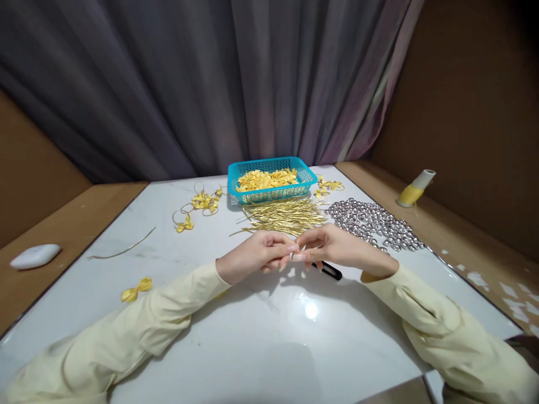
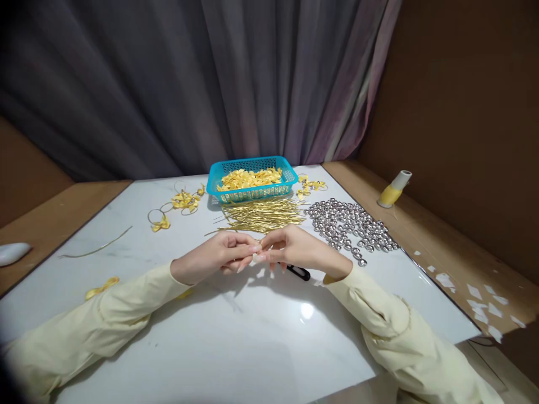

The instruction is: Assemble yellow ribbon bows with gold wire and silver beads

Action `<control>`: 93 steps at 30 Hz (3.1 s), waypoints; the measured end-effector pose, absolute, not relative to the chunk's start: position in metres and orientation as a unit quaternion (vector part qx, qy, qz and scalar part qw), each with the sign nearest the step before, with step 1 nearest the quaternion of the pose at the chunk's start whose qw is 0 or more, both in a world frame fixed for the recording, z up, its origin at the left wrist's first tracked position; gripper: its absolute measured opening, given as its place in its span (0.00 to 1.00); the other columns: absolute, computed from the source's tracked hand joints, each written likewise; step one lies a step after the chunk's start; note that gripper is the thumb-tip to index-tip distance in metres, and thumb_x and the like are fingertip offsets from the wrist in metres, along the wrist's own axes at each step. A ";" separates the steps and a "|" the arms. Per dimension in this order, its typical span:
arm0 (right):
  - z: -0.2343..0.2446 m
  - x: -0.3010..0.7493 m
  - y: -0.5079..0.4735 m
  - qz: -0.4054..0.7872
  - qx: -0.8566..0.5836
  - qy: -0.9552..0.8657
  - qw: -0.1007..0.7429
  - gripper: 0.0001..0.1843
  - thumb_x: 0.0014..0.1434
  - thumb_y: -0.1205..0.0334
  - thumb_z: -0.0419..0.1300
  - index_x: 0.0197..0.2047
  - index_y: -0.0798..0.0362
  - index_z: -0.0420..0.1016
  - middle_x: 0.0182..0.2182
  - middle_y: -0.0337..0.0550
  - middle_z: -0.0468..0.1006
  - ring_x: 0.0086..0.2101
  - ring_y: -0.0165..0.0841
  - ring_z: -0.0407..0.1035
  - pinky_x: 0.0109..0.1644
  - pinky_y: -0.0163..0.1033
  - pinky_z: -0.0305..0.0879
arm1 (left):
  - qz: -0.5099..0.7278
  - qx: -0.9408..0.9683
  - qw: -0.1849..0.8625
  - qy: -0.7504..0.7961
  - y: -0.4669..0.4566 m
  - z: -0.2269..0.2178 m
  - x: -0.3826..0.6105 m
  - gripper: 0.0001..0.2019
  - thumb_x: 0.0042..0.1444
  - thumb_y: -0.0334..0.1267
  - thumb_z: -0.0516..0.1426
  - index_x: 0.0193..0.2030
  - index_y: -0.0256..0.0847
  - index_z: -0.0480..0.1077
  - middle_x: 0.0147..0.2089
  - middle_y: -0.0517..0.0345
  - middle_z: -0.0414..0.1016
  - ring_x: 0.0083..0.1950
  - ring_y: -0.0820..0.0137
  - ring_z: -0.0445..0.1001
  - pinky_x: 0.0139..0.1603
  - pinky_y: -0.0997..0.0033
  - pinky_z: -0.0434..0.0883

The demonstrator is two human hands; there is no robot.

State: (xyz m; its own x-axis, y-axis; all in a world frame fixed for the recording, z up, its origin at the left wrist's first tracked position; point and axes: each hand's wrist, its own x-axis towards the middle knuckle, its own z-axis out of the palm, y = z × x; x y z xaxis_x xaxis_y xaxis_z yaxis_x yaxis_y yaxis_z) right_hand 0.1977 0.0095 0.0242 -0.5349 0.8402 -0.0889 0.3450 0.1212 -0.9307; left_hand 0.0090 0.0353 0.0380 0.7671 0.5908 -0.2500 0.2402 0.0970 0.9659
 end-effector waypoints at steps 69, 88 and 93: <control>0.016 0.191 -0.002 0.065 -0.403 -0.822 0.396 0.10 0.58 0.66 0.50 0.34 0.57 0.73 0.26 0.43 0.76 0.24 0.26 0.65 0.27 0.32 0.60 | 0.218 0.784 0.462 0.353 0.029 0.038 0.009 0.13 0.59 0.41 0.48 0.28 0.36 0.65 0.23 0.63 0.66 0.20 0.79 0.58 0.23 0.79 0.57; 0.007 0.194 0.002 0.027 -0.333 -0.845 0.417 0.13 0.54 0.76 0.48 0.38 0.56 0.69 0.30 0.45 0.76 0.29 0.29 0.69 0.31 0.34 0.65 | 0.192 0.770 0.505 0.340 0.026 0.045 0.012 0.13 0.56 0.37 0.51 0.23 0.34 0.66 0.19 0.65 0.64 0.18 0.81 0.55 0.20 0.79 0.54; 0.008 0.194 0.002 0.039 -0.344 -0.844 0.409 0.11 0.56 0.74 0.49 0.38 0.56 0.69 0.31 0.45 0.76 0.30 0.29 0.69 0.32 0.34 0.64 | 0.190 0.778 0.498 0.332 0.028 0.041 0.011 0.12 0.56 0.36 0.50 0.24 0.35 0.66 0.20 0.65 0.65 0.19 0.80 0.55 0.21 0.79 0.55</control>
